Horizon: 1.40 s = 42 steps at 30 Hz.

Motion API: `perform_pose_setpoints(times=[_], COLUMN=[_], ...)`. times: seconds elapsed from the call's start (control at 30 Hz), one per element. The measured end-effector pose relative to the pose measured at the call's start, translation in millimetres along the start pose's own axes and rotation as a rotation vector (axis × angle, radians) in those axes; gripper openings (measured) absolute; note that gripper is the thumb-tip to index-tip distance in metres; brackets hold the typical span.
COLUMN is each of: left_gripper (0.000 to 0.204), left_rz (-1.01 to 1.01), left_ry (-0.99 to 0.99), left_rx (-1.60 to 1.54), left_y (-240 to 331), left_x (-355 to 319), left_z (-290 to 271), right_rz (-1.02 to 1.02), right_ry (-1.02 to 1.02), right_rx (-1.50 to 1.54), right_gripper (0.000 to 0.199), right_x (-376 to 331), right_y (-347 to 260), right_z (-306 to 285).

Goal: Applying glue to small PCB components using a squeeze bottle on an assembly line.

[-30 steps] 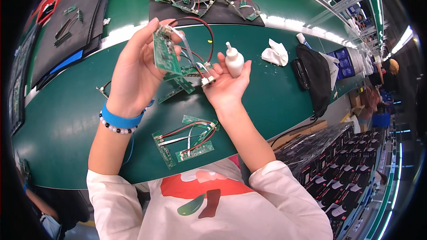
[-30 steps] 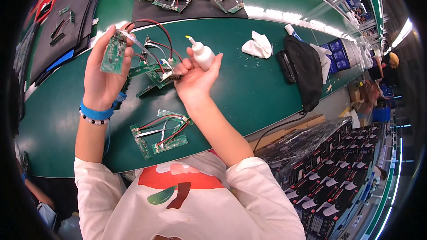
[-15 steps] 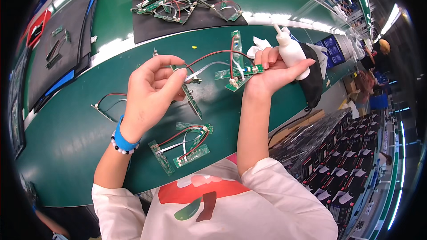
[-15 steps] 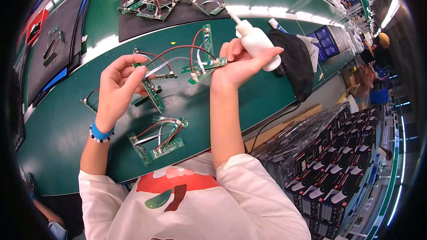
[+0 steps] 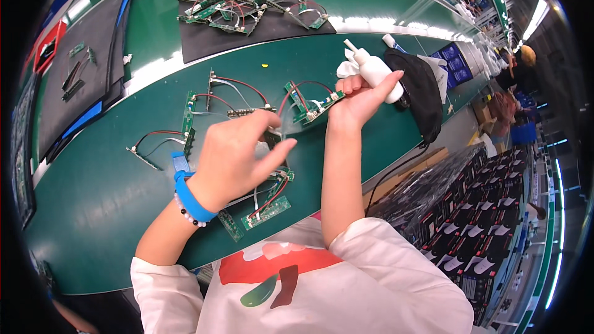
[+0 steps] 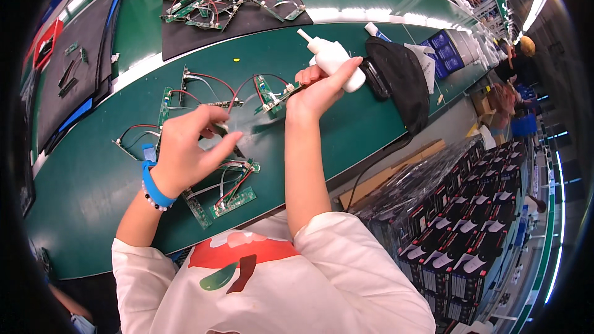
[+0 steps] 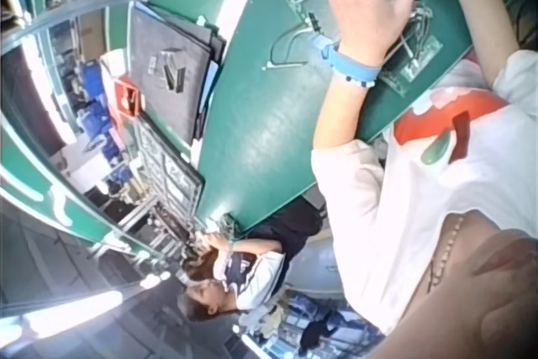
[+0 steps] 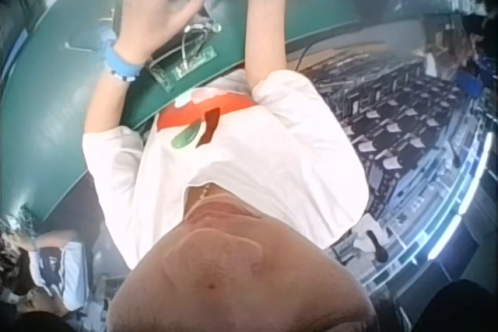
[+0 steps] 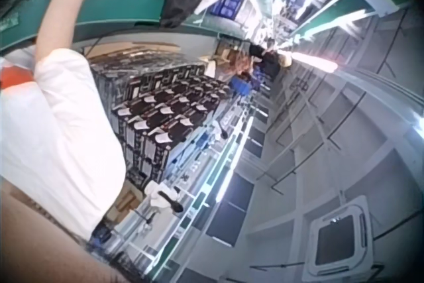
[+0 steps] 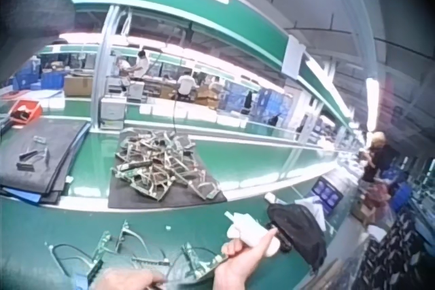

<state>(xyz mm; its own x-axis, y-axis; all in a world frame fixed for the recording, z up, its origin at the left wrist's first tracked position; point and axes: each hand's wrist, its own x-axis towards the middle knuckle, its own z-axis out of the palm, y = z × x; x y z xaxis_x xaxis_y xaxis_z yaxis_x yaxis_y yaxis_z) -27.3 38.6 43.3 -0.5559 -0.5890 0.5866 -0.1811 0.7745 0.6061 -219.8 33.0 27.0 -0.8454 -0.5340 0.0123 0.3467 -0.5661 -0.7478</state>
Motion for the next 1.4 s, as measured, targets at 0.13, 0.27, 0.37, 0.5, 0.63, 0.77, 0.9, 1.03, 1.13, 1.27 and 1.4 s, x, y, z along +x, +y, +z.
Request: perform_pose_setpoints(times=[0.13,0.27,0.37,0.5,0.63,0.77,0.9,1.03,1.13,1.27,1.4], left_gripper=[0.020,0.015,0.016,0.026,0.029,0.028,0.032,0.034,0.036,0.039,0.040], left_rz=[-0.093,-0.202,-0.218,-0.314,-0.507,-0.583,-0.528,-0.619,-0.680,-0.641,-0.718], left_ry=[0.006,0.031,-0.023,0.038,-0.030,0.008,-0.017,-0.011,-0.073,-0.118,-0.111], left_rx=[-0.173,0.296,0.144,-0.268,-0.628,-0.949,-0.705,-0.788,-0.852,-0.741,-0.984], left_y=[5.9,-11.7,-6.9,12.6,9.8,17.9,14.0,11.3,13.8,13.4,18.6], left_x=[3.6,5.2,4.0,1.8,-4.3,-12.2,-6.5,-0.7,1.4,-3.7,-2.7], left_z=[-2.3,-12.7,-12.1,1.9,13.2,27.1,15.0,0.2,-1.4,4.7,4.6], right_rz=[0.277,0.682,0.596,0.153,-0.241,-0.704,-0.732,-0.765,-0.812,-0.655,-0.827], right_ry=[0.111,0.013,0.135,0.110,0.042,-0.070,-0.003,-0.023,-0.021,-0.014,-0.112], right_rx=[0.180,0.378,0.423,0.225,-0.012,-0.305,-0.252,-0.300,-0.304,-0.244,-0.314], right_gripper=[0.059,0.062,0.063,0.058,0.059,0.062,0.060,0.060,0.059,0.059,0.057], right_x=[4.3,8.4,-6.3,-19.4,-39.8,-55.1,-52.7,-44.3,-50.1,-55.1,-58.5], right_y=[6.8,11.4,3.3,4.6,4.7,15.9,6.6,-7.7,-9.4,-10.9,-1.7], right_z=[-2.4,-26.8,-22.6,-8.4,2.5,8.2,16.3,9.9,14.2,18.1,11.9])
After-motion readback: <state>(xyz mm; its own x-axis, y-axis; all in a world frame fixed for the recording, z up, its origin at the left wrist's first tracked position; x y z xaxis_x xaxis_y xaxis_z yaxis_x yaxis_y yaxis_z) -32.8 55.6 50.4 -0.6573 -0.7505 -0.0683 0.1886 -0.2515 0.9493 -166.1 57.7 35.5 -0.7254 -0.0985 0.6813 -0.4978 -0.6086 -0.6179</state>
